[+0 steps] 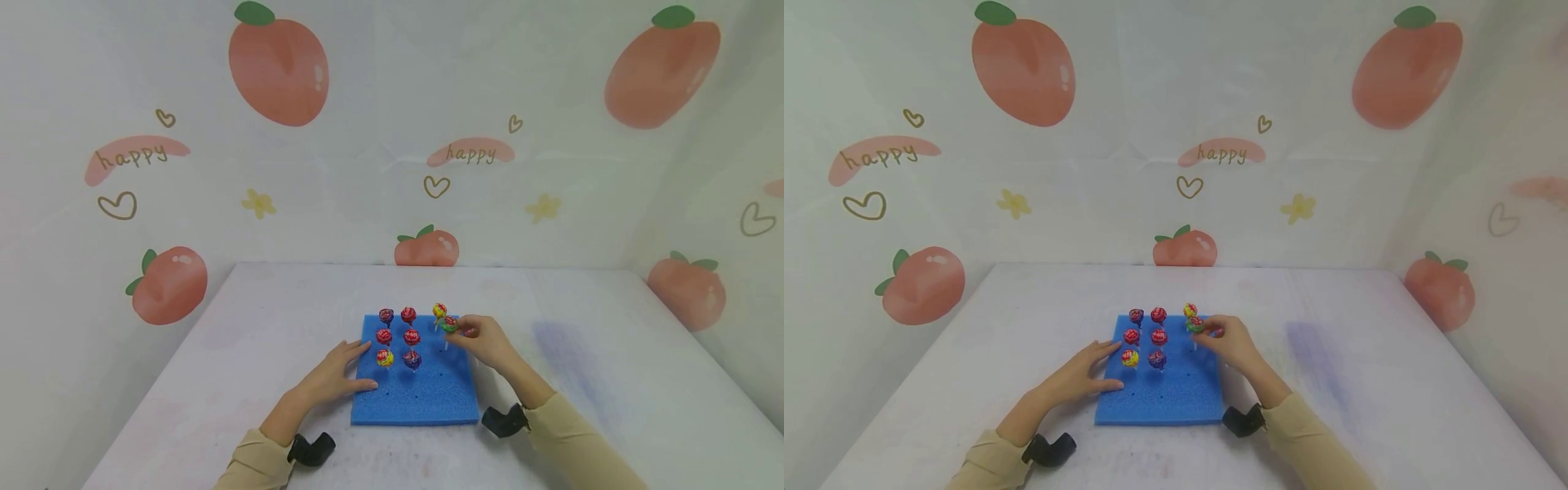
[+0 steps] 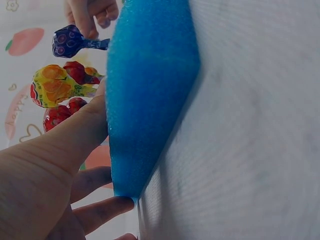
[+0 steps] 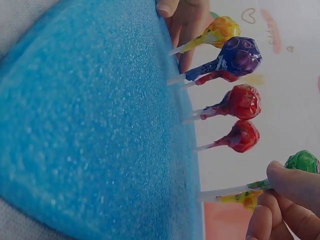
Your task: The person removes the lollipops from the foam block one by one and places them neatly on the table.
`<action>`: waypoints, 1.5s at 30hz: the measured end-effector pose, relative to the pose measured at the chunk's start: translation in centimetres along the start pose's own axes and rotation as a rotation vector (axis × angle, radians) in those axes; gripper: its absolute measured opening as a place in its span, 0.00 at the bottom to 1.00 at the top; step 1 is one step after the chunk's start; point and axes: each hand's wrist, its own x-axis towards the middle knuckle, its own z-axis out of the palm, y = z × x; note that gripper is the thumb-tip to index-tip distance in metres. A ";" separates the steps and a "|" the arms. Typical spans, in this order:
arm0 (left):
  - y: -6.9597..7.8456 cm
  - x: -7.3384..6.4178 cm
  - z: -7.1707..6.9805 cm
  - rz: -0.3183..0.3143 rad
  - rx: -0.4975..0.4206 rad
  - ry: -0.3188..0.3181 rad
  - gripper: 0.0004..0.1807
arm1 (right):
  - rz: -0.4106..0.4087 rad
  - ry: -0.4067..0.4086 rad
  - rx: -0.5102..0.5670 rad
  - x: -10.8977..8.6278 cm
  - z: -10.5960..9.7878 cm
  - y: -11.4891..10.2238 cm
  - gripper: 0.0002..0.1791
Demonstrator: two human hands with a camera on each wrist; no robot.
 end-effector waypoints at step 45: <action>-0.3 0.1 0.1 0.020 0.006 0.001 0.44 | 0.023 -0.003 -0.034 -1.2 -2.5 1.0 0.14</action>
